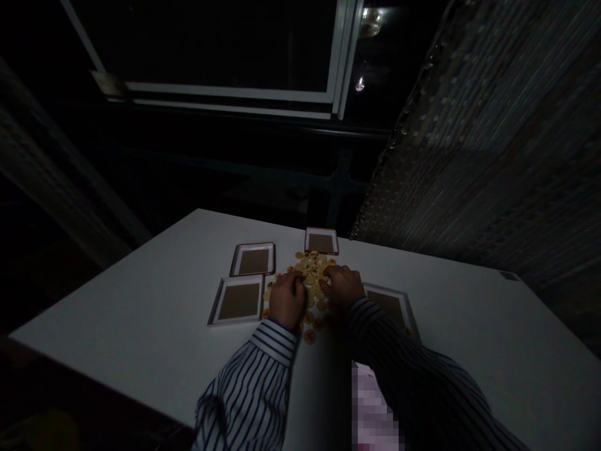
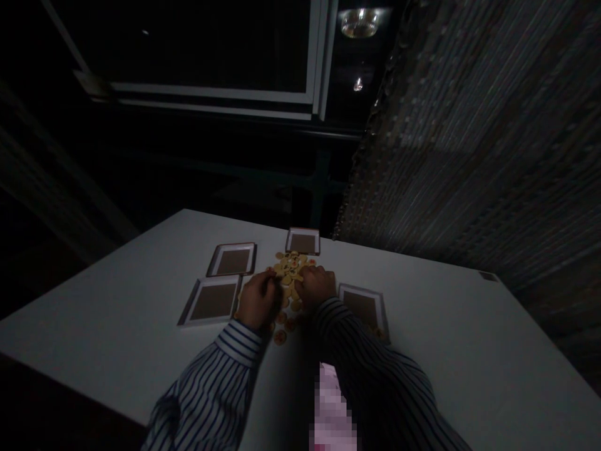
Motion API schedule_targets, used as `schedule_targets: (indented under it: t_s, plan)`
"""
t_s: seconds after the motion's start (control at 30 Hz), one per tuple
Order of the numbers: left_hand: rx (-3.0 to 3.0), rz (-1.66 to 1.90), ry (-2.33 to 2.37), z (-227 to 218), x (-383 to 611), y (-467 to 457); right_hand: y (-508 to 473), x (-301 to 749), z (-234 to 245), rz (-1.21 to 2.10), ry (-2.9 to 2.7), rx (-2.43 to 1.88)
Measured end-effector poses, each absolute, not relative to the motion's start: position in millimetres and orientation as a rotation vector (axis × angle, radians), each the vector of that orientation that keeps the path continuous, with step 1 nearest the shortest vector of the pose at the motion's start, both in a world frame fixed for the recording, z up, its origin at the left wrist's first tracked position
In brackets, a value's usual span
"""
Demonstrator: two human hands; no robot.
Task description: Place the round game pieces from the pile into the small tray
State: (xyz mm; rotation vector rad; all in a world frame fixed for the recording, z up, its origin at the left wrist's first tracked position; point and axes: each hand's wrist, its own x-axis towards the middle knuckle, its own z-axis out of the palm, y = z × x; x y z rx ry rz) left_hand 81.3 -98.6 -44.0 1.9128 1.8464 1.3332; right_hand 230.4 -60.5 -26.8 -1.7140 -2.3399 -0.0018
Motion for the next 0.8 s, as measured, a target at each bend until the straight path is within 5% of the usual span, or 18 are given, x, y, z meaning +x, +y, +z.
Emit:
schedule_targets:
  t_s: [0.23,0.53,0.8]
  plan:
    - [1.888,1.317,1.804,-50,78,-98,-58,237,-34,0.062,-2.235,-1.612]
    - [2.000,1.301,1.614,-56,88,-100,-50,239,-43,0.919,-1.785,-1.204]
    - [2.000,1.320,1.584,-52,90,-103,-54,238,-38,1.143,-1.738,-1.131]
